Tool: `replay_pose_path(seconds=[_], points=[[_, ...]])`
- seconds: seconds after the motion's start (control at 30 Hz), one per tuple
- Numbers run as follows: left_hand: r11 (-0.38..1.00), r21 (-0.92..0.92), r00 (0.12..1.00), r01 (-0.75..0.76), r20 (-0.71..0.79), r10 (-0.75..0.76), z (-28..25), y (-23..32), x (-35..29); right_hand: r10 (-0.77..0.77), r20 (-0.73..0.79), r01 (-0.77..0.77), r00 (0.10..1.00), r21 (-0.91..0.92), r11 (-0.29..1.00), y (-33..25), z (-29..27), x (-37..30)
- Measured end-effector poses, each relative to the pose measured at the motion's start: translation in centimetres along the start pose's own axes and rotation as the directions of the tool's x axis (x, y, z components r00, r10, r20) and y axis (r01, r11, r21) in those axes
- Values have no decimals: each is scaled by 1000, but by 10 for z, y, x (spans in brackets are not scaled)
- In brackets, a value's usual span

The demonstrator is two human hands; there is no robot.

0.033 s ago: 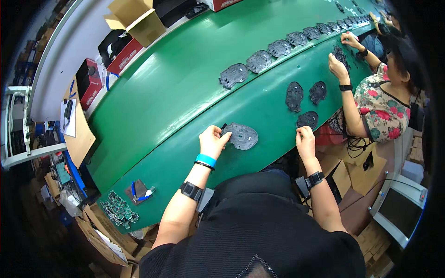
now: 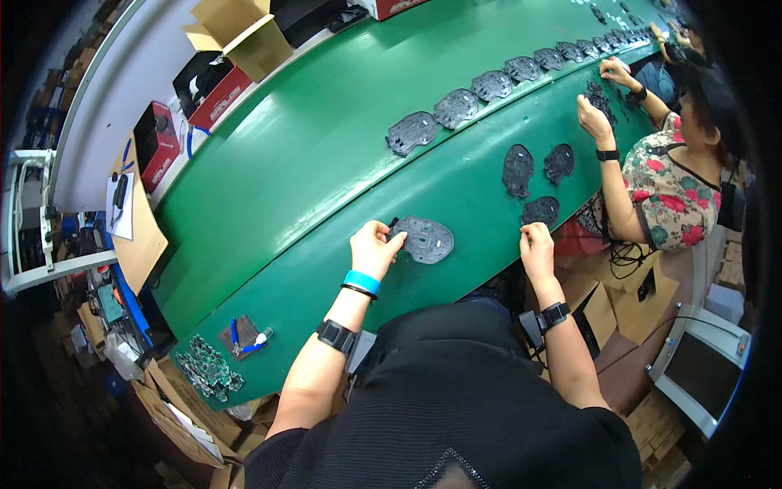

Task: Applying glue to plastic mouse housings and assembling components on an assembly line.

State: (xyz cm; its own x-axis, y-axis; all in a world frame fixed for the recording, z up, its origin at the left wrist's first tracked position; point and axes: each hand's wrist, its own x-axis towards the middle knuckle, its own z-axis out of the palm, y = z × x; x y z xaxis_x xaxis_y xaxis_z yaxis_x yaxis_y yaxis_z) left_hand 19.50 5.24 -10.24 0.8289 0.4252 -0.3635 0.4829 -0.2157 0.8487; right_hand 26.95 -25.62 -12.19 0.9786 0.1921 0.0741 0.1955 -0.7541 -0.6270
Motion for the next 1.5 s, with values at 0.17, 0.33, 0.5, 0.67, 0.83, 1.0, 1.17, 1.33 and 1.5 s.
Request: replay_pose_path(seconds=[0.17, 0.33, 0.5, 0.67, 0.83, 1.0, 1.17, 1.33, 1.5], points=[[1000, 13, 999, 17, 29, -17, -3, 1, -2, 18, 6, -18, 1000, -6, 1000, -3, -2, 0], [997, -41, 997, 64, 51, -62, 0, 4, -3, 11, 2, -11, 1000, -12, 1000, -4, -2, -4], [997, -62, 999, -49, -17, 48, 7, 3, -1, 6, 10, -5, 1000, -21, 1000, 1, -3, -8], [985, 108, 988, -138, -58, 145, 15, -25, 9, 144, -76, -147, 987, -30, 989, 10, -5, 3], [898, 305, 940, -318, -24, 341, 30, -32, 17, 224, -70, -224, 972, 10, 974, 16, -9, 24], [884, 359, 941, -298, -47, 336, 37, -33, 20, 201, 68, -200, 977, -20, 980, 12, 0, 16], [724, 423, 807, -544, 29, 590, 35, -41, 26, 153, 100, -160, 983, 60, 985, 19, 1, 10], [998, 58, 997, -32, 75, 28, 34, -12, 22, 59, -64, -60, 996, -10, 998, 22, -10, 16], [1000, -19, 999, -2, 38, 3, 36, 0, 19, 95, -109, -104, 989, -76, 992, 32, -18, 22]])
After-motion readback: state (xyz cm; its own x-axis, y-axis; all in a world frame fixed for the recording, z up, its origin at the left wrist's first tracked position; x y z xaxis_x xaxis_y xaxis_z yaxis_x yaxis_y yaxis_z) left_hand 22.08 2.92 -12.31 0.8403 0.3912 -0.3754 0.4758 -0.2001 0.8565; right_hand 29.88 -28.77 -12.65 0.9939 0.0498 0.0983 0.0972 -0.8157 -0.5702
